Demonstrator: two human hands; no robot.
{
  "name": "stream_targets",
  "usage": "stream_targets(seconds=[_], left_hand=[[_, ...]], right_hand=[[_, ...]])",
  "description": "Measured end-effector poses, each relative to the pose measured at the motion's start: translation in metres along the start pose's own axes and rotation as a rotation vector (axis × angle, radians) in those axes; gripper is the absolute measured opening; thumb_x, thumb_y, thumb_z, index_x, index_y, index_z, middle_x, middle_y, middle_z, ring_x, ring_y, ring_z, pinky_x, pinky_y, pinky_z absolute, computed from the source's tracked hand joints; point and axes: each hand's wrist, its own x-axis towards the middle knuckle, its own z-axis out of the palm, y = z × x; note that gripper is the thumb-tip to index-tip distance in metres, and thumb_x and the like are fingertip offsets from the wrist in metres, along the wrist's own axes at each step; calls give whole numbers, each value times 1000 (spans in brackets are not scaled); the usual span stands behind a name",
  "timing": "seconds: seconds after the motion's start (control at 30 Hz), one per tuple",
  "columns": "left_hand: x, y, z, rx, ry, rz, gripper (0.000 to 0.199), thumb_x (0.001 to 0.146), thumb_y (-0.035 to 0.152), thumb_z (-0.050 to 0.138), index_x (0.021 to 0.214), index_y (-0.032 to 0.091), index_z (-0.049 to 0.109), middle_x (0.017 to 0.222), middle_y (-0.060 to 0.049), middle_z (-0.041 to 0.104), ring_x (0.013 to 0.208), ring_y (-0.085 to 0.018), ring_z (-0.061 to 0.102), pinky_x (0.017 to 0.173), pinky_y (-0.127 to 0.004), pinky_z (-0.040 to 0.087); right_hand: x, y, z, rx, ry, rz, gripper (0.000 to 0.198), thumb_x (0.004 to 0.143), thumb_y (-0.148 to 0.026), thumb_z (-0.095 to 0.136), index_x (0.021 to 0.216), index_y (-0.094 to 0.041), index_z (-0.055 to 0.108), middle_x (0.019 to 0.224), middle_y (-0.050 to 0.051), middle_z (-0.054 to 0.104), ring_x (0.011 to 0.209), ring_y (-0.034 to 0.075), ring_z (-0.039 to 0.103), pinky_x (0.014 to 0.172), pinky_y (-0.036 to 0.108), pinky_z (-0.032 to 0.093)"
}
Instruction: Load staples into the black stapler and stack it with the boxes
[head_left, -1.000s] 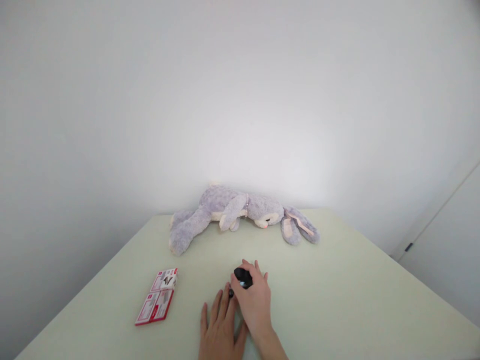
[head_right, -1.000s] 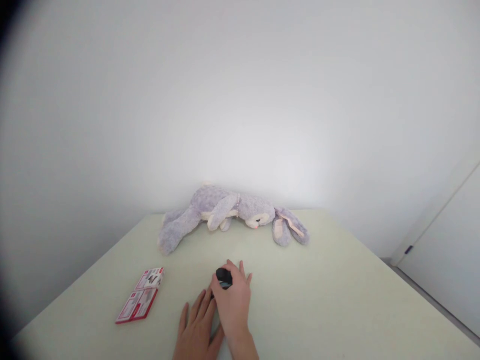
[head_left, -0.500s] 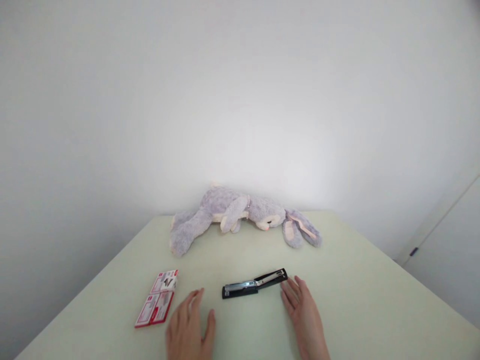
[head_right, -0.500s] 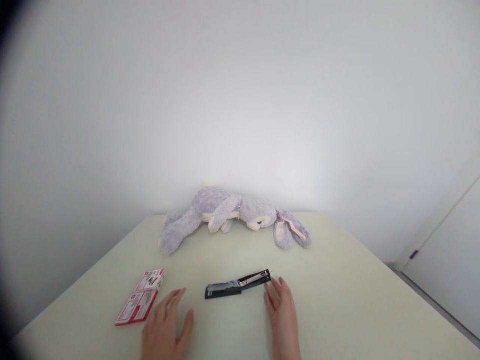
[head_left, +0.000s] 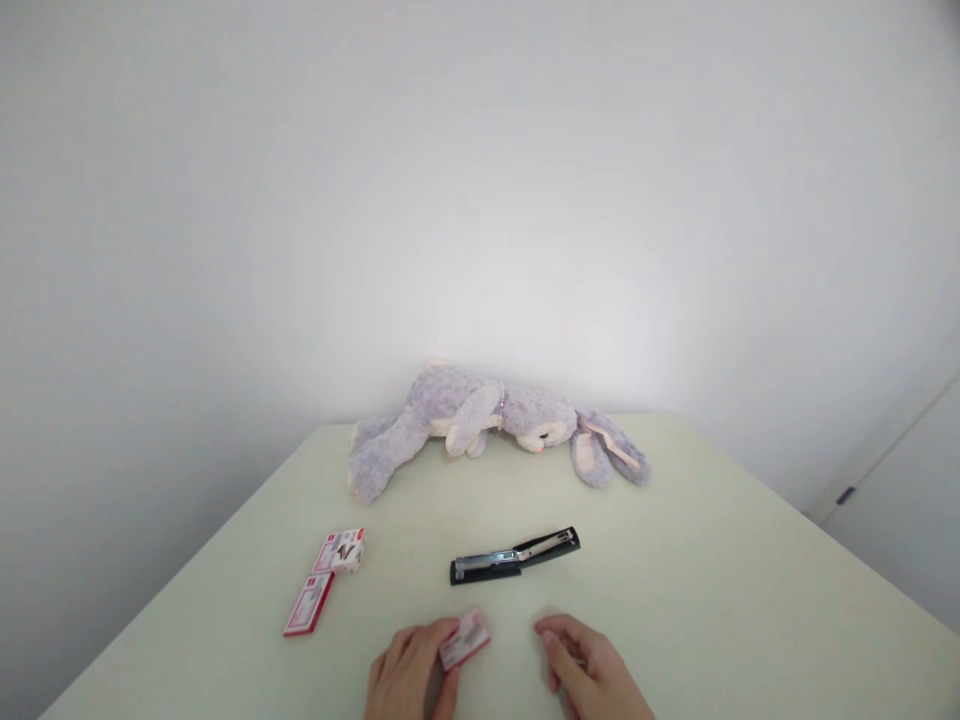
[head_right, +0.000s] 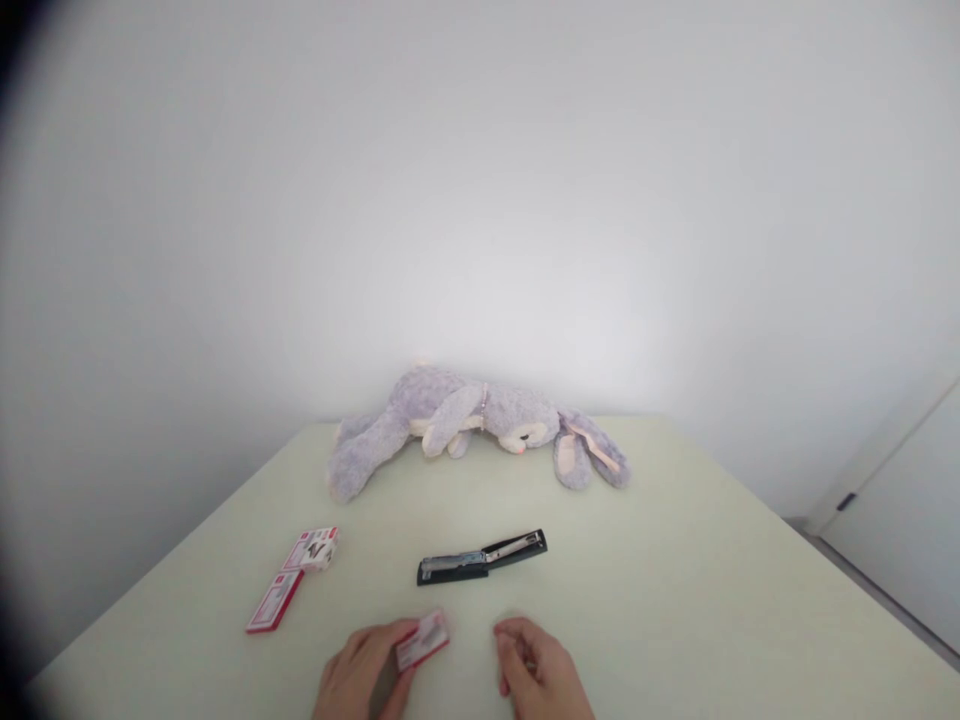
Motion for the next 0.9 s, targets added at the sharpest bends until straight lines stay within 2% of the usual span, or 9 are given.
stream_targets(seconds=[0.07,0.13,0.2,0.37,0.5,0.57,0.73,0.9], left_hand=[[11,25,10,-83,-39,85,53,82,25,63,134,31,63,125,-4,74,114,-26,64,99,-42,50],[22,47,17,-146,-83,129,61,77,22,67,137,29,60,124,-5,75,113,-26,64,100,-41,50],[30,60,18,-199,-111,130,61,76,22,69,136,28,61,125,-6,74,113,-27,64,100,-42,49],[36,58,9,-295,-125,55,49,80,24,67,130,27,65,122,-6,73,113,-26,63,102,-43,49],[34,55,7,-321,-105,38,54,79,22,67,133,29,63,120,-5,72,113,-25,63,103,-43,49],[33,56,7,-323,-91,35,55,79,21,67,133,29,63,120,-4,72,112,-25,63,102,-42,49],[33,58,3,-311,-110,65,57,79,20,66,135,27,61,122,-5,72,114,-25,64,102,-41,50],[33,60,-2,-296,-106,64,58,77,19,68,135,26,62,121,-5,73,113,-25,63,102,-41,50]], right_hand=[[10,-3,1,-126,-55,-23,55,88,-69,49,91,-18,70,61,-2,60,45,10,44,45,23,33],[22,-3,-3,-216,-54,-46,50,88,-64,52,79,-18,68,59,-1,59,52,12,48,52,24,37],[32,-2,-11,-271,-28,-56,44,84,-59,58,72,-18,66,60,-1,59,58,14,51,57,25,38],[36,-4,-43,-428,69,-51,33,83,-48,62,66,-20,65,58,-2,58,57,14,51,57,25,34],[29,-21,-57,-587,130,-89,16,83,-35,63,86,-22,71,57,-4,59,55,15,51,55,25,30],[28,-35,-51,-685,104,-158,16,81,-30,63,92,-26,75,60,-4,63,58,16,55,58,25,31],[39,-67,-19,-857,-95,-339,20,68,-16,68,71,-32,80,67,-1,73,69,19,64,68,27,36],[51,-77,-3,-930,-205,-432,27,61,-10,64,66,-31,79,66,0,75,70,21,66,70,27,38]])
